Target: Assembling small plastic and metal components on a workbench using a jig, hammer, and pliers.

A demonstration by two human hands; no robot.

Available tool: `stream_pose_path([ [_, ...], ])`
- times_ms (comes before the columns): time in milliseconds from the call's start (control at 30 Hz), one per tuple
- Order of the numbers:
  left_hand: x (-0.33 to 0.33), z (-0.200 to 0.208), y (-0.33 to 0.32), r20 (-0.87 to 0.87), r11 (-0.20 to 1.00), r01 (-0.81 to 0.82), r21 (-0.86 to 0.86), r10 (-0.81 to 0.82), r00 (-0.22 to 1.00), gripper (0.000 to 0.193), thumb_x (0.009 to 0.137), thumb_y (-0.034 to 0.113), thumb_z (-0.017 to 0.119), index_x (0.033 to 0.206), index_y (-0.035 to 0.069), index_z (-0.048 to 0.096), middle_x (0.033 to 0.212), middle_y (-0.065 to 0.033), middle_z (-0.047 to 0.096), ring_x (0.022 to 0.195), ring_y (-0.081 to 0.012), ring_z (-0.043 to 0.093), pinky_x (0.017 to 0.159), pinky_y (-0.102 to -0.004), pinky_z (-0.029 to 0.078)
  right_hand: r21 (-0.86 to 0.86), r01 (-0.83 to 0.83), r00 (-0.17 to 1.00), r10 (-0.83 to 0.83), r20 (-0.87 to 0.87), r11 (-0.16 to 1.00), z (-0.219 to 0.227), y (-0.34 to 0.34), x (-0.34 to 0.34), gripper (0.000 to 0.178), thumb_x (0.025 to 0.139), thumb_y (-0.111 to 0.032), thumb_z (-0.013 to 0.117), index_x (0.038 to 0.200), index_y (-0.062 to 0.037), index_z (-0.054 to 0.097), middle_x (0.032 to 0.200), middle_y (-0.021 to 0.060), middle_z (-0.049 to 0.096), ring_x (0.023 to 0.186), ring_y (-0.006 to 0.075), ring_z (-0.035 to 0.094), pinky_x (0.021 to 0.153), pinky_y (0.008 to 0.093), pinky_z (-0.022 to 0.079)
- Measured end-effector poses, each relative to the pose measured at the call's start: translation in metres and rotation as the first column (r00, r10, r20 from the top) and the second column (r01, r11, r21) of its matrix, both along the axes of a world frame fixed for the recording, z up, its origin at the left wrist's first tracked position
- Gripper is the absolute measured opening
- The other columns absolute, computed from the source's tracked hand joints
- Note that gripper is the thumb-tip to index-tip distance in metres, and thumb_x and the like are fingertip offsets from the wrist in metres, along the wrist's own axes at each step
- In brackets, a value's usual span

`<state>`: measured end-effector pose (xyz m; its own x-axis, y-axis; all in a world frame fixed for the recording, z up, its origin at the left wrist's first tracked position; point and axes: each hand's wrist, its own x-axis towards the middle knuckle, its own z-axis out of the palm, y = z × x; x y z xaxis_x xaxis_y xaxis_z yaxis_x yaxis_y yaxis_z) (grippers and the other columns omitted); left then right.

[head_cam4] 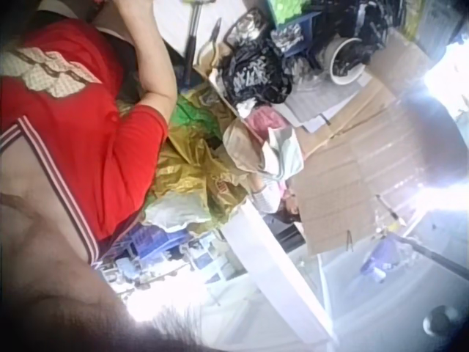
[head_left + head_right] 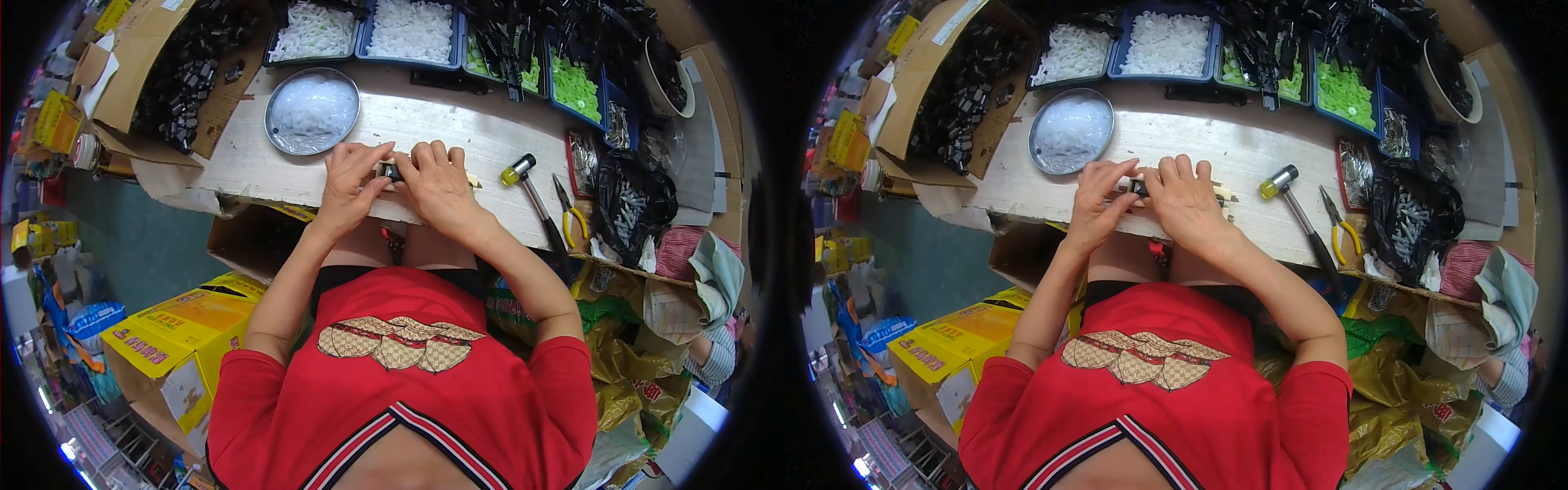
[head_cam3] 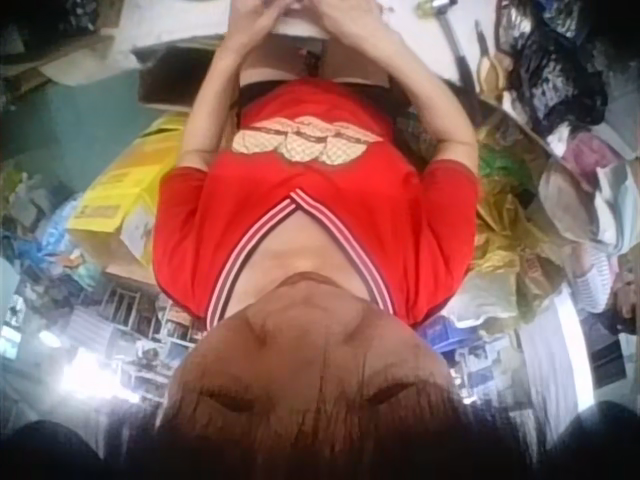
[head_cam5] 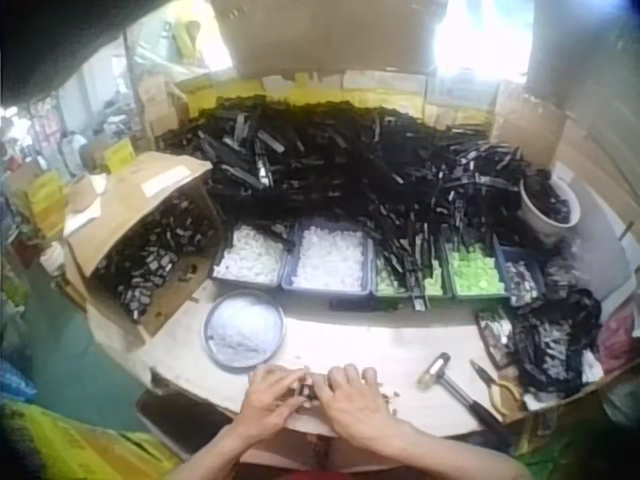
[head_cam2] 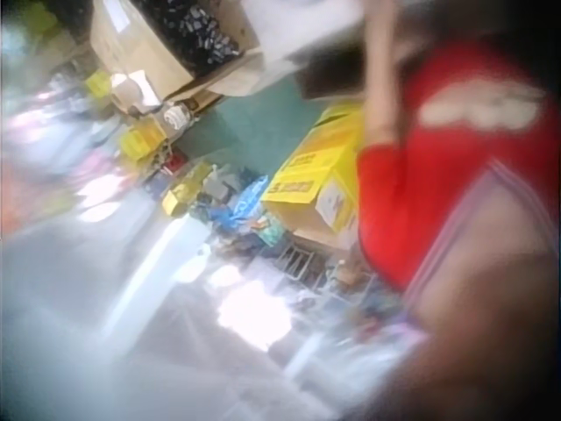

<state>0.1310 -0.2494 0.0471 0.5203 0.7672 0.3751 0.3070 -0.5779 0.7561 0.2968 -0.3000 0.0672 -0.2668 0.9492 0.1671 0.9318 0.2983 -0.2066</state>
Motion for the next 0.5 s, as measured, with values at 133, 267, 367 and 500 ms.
stream_pose_path([
  [133,0.001,0.000,0.007,-0.118,0.995,0.101,0.014,-0.099,0.988,0.044,0.069,0.004,0.062,0.111,0.014,0.059,0.096,0.0019,0.058,0.090,-0.0192,0.046,0.083,-0.0345,0.028,0.087,0.058,0.993,-0.048,-0.107,0.995,-0.002,-0.008,0.021,0.042,0.071,-0.025,0.065,0.108,-0.0073,0.053,0.095,0.0100,0.049,0.091,0.0255,0.045,0.074,0.0406,0.034],
  [267,0.001,0.014,0.009,-0.229,0.982,0.169,0.081,-0.146,0.962,0.045,0.070,0.001,0.060,0.111,0.018,0.059,0.096,0.0004,0.056,0.092,-0.0201,0.046,0.083,-0.0360,0.028,0.196,0.375,0.927,-0.365,-0.087,0.906,-0.005,-0.045,0.077,0.043,0.072,-0.022,0.066,0.109,-0.0063,0.052,0.099,0.0117,0.050,0.091,0.0274,0.045,0.075,0.0412,0.034],
  [367,0.004,0.023,0.009,-0.368,0.962,0.229,0.146,-0.162,0.916,0.045,0.070,0.000,0.059,0.110,0.021,0.060,0.098,-0.0026,0.053,0.095,-0.0220,0.044,0.082,-0.0374,0.027,0.184,0.578,0.795,-0.599,0.092,0.795,-0.009,-0.080,0.103,0.043,0.074,-0.022,0.065,0.111,-0.0057,0.051,0.097,0.0125,0.050,0.089,0.0286,0.046,0.077,0.0408,0.033],
  [500,0.012,0.026,0.005,-0.470,0.885,0.331,0.327,-0.151,0.870,0.049,0.067,-0.001,0.057,0.110,0.024,0.060,0.101,-0.0052,0.050,0.097,-0.0231,0.043,0.082,-0.0377,0.028,0.119,0.520,0.832,-0.533,0.153,0.846,-0.025,-0.093,0.117,0.027,0.079,-0.015,0.058,0.104,-0.0049,0.052,0.091,0.0092,0.051,0.089,0.0260,0.047,0.076,0.0370,0.033],
])
